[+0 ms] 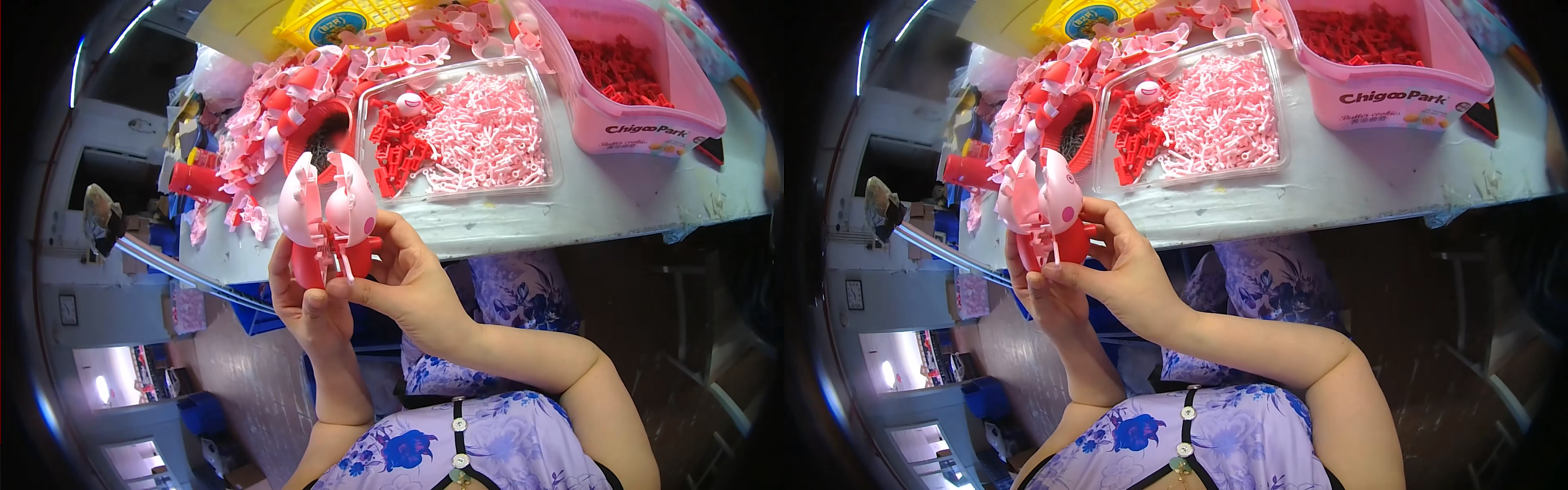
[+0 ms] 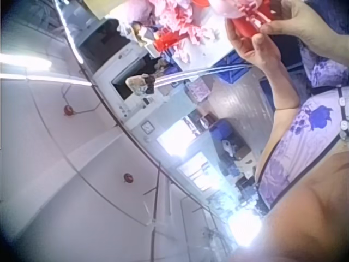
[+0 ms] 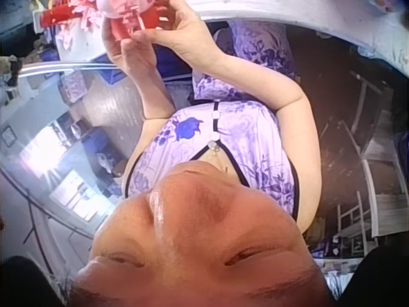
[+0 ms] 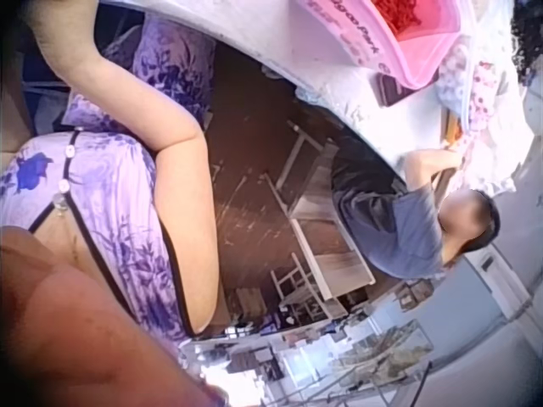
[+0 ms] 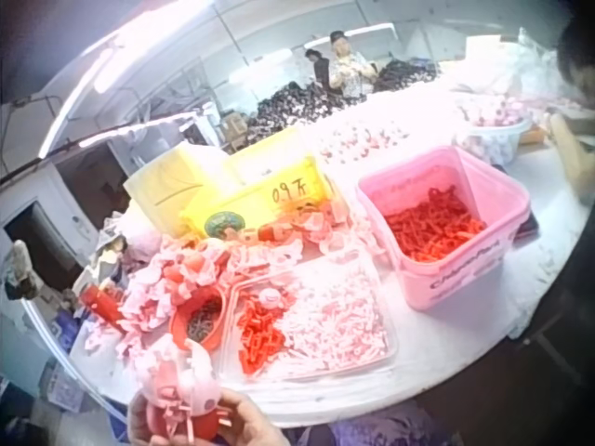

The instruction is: The person assembles small pink and white plastic toys by hand. They pick up a pink base, insert a white head piece, and then attach a red body piece to complete the figure. The process is repeated multiple times with components taken from containers on the table.

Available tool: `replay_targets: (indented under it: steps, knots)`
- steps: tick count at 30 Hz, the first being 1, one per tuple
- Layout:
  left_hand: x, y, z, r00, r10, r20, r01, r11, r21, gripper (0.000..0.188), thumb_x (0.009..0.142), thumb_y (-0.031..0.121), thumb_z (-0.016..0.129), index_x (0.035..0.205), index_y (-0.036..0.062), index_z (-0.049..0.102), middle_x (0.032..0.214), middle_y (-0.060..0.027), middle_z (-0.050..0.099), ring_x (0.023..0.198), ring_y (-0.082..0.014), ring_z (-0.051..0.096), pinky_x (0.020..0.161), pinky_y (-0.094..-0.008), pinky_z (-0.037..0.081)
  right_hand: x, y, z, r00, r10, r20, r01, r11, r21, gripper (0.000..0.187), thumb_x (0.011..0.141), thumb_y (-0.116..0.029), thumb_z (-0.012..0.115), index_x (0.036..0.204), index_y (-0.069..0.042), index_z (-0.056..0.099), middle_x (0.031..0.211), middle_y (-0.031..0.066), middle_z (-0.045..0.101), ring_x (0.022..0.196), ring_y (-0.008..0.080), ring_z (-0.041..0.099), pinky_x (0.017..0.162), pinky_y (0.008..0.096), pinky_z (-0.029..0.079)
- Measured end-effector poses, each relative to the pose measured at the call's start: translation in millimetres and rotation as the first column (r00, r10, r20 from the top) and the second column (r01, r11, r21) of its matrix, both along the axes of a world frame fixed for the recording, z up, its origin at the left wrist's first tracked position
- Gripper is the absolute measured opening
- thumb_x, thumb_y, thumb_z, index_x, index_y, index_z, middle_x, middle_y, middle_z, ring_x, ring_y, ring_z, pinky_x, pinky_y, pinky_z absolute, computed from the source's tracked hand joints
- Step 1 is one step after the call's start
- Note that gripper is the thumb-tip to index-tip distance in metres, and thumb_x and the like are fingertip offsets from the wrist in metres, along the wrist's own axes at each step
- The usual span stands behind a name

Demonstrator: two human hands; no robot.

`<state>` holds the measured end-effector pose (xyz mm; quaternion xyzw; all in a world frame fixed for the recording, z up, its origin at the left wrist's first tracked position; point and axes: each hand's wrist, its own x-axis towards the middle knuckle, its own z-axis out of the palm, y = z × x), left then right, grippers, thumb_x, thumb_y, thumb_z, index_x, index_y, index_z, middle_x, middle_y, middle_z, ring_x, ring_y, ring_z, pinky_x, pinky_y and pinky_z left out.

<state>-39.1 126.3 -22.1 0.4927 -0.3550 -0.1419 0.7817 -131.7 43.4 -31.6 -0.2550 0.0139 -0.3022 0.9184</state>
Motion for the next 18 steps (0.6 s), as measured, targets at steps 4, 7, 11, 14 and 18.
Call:
replay_targets:
  steps: [4, 7, 11, 14, 18]
  knots:
    - [1.3, 0.9, -0.6, 1.0, 0.0, -0.006, 0.0, 1.0, 0.015, 0.077, 0.073, 0.029, 0.081, 0.132, -0.0018, 0.044, 0.128, -0.0176, 0.053, 0.114, -0.0272, 0.056, 0.098, -0.0422, 0.048, 0.0, -2.1, -1.6, 0.999, 0.032, -0.006, -0.032, 0.999, -0.013, 0.061, 0.081, -0.005, 0.073, 0.131, -0.004, 0.038, 0.118, 0.0073, 0.055, 0.11, 0.0145, 0.054, 0.097, 0.0312, 0.043]
    - [1.8, 0.2, -1.1, 1.0, 0.001, 0.003, -0.001, 1.0, 0.009, 0.077, 0.073, 0.029, 0.081, 0.133, -0.0019, 0.043, 0.129, -0.0177, 0.053, 0.115, -0.0275, 0.056, 0.098, -0.0423, 0.048, -0.5, -2.3, -1.1, 0.999, 0.027, -0.017, -0.028, 0.999, -0.023, 0.06, 0.081, -0.004, 0.073, 0.13, -0.004, 0.039, 0.118, 0.0072, 0.055, 0.11, 0.0145, 0.055, 0.097, 0.0311, 0.044]
    - [0.6, 0.7, 1.2, 1.0, -0.003, 0.026, 0.002, 0.999, 0.034, 0.076, 0.075, 0.03, 0.079, 0.133, -0.0022, 0.043, 0.129, -0.0178, 0.053, 0.116, -0.0277, 0.055, 0.099, -0.0423, 0.046, -1.6, -4.8, 1.9, 0.999, 0.044, -0.021, -0.044, 0.999, -0.001, 0.06, 0.08, -0.003, 0.073, 0.13, -0.005, 0.039, 0.118, 0.0069, 0.054, 0.11, 0.0145, 0.054, 0.097, 0.0308, 0.044]
    - [0.3, -0.2, -0.3, 0.996, -0.008, 0.094, 0.001, 0.998, 0.069, 0.074, 0.079, 0.033, 0.075, 0.135, -0.0028, 0.041, 0.131, -0.0182, 0.051, 0.118, -0.0275, 0.054, 0.099, -0.0414, 0.046, -1.3, -5.6, -0.8, 1.0, 0.03, -0.01, -0.029, 0.999, 0.012, 0.059, 0.079, -0.005, 0.074, 0.129, -0.005, 0.04, 0.118, 0.0074, 0.054, 0.11, 0.0144, 0.054, 0.096, 0.0304, 0.045]
    - [-6.8, -2.4, -5.3, 0.972, 0.06, 0.229, -0.088, 0.989, 0.118, 0.067, 0.088, 0.033, 0.066, 0.136, -0.0042, 0.038, 0.132, -0.0188, 0.05, 0.118, -0.0271, 0.053, 0.098, -0.0396, 0.047, 0.1, -7.9, -2.8, 0.999, 0.034, -0.008, -0.034, 0.998, 0.051, 0.057, 0.08, -0.007, 0.074, 0.127, -0.003, 0.042, 0.115, 0.0084, 0.054, 0.108, 0.014, 0.054, 0.094, 0.0294, 0.046]
